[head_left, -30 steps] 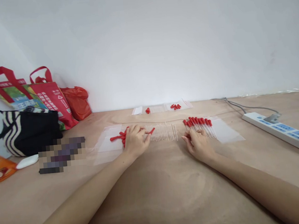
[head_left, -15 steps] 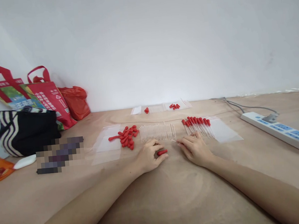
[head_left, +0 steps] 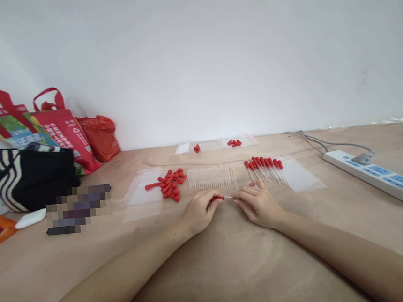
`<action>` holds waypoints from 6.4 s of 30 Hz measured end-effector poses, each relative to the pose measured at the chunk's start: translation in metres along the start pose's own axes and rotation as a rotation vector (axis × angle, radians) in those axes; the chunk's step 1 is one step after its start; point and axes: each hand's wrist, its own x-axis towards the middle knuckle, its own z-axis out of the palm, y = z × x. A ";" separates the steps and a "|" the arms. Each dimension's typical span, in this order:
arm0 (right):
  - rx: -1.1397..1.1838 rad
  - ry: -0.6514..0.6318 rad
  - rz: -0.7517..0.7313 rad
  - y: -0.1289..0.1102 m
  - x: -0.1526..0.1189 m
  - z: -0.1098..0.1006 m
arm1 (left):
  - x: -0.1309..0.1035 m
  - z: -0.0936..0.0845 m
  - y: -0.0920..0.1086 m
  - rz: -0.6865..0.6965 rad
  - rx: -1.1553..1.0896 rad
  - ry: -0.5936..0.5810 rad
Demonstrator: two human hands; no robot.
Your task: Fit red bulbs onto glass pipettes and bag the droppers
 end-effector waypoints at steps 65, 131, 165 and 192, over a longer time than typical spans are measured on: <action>-0.290 0.018 0.660 0.055 0.023 -0.002 | -0.004 -0.008 -0.006 0.055 0.067 -0.125; -0.166 0.055 0.340 0.013 0.000 0.000 | 0.030 -0.055 -0.037 -0.345 0.885 0.136; 0.030 -0.009 0.036 -0.001 0.002 0.001 | -0.001 0.000 -0.009 0.197 0.222 0.092; 0.012 0.006 -0.134 -0.005 0.006 -0.001 | -0.002 -0.001 -0.001 0.304 0.199 0.064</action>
